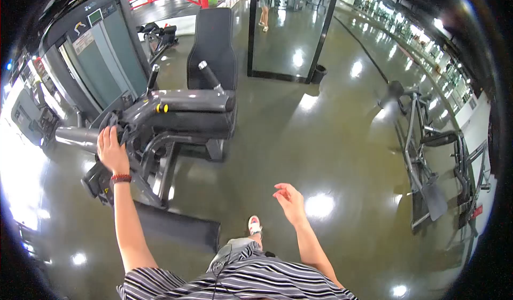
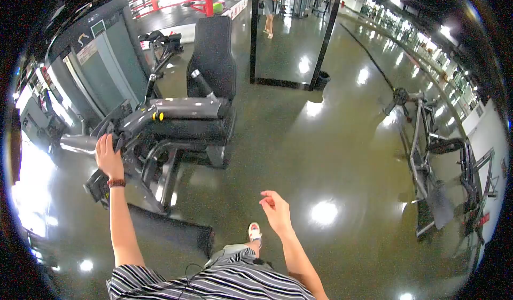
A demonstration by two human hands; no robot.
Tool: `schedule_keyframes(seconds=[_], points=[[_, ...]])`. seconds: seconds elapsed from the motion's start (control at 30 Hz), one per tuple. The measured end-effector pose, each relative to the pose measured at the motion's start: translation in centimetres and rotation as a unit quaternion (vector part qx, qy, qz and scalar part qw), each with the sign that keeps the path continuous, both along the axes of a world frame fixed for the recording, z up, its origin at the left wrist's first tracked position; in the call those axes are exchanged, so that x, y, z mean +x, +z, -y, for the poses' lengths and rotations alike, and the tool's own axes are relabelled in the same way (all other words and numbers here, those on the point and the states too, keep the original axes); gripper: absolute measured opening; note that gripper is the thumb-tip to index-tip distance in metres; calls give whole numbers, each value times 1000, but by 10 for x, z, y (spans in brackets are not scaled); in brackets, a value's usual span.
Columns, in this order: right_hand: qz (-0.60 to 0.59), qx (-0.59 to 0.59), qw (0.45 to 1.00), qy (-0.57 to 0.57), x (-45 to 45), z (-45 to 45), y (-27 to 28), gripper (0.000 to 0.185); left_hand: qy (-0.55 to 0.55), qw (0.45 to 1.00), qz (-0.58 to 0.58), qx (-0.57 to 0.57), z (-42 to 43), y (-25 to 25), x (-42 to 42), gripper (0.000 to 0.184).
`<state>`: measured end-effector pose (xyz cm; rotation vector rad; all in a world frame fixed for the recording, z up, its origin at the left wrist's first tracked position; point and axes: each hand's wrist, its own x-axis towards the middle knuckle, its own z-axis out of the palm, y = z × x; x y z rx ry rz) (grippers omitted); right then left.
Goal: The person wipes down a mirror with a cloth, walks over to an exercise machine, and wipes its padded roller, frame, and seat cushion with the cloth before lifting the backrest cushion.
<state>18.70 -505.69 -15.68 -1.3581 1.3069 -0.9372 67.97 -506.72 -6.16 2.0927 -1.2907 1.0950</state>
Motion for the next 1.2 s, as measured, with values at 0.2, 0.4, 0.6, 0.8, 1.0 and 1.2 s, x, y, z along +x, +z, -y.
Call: schedule_keyframes(seconds=[0.2, 0.4, 0.6, 0.8, 1.0, 1.2], points=[[-59, -27, 996, 58, -3, 87, 12, 25, 72, 996, -2, -44, 10, -4, -13, 58], [-54, -39, 990, 124, 32, 142, 17, 25, 148, 989, 21, -4, 16, -3, -17, 56], [-26, -33, 963, 268, 100, 161, -13, 26, 170, 985, -10, 40, 19, 7, -20, 57], [-3, -40, 924, 380, 151, 194, -6, 39, 163, 986, -33, -10, 26, 9, -25, 52], [77, -39, 888, 451, 179, 232, 35, 50, 18, 898, -353, -263, 92, 24, -108, 31], [62, -176, 855, 484, 177, 296, 76, 88, -362, 553, -699, -274, 186, -30, -198, 32]])
